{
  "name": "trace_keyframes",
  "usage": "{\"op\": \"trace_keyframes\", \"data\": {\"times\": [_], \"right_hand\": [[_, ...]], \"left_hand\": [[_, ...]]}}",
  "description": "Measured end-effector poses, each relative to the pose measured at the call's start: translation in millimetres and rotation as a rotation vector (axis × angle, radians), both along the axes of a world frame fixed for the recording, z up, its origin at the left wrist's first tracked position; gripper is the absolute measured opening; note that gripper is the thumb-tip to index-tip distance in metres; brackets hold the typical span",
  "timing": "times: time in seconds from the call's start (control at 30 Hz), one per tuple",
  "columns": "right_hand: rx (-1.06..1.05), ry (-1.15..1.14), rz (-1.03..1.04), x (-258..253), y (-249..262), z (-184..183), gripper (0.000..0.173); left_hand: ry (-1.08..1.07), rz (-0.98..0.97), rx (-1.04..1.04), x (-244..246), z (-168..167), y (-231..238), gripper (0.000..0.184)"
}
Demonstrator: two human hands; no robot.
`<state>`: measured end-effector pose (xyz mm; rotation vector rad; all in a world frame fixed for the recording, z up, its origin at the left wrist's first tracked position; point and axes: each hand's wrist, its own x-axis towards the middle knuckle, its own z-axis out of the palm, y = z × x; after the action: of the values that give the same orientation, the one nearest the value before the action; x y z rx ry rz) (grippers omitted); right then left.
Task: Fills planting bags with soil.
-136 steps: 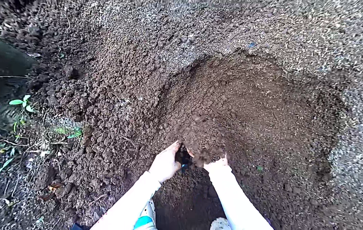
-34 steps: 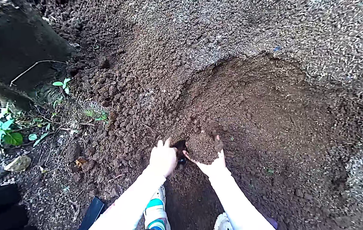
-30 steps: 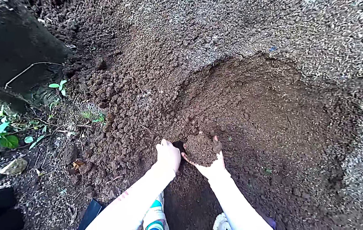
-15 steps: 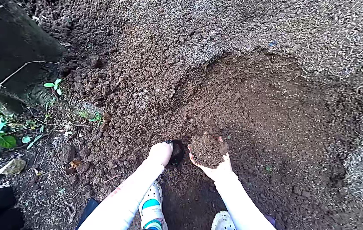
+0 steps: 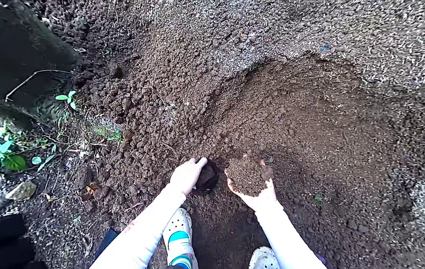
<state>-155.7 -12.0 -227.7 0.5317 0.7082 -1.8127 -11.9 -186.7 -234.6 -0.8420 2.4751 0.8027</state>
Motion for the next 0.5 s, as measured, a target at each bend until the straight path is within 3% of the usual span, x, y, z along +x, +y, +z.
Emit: {"op": "trace_keyframes", "data": {"times": [0.07,0.23,0.37,0.5], "right_hand": [[0.013,0.011,0.005,1,-1,2,0.075],[0.016,0.023,0.015,2,-2,5,0.073],[0.034,0.024,0.012,4,-3,5,0.073],[0.025,0.023,0.024,5,-2,1,0.073]], "left_hand": [[0.022,0.027,0.0,4,0,-3,0.041],[0.156,0.12,0.029,20,-5,-8,0.041],[0.468,0.285,0.31,34,-11,-15,0.036],[0.545,0.427,0.484,46,4,-21,0.031]]}}
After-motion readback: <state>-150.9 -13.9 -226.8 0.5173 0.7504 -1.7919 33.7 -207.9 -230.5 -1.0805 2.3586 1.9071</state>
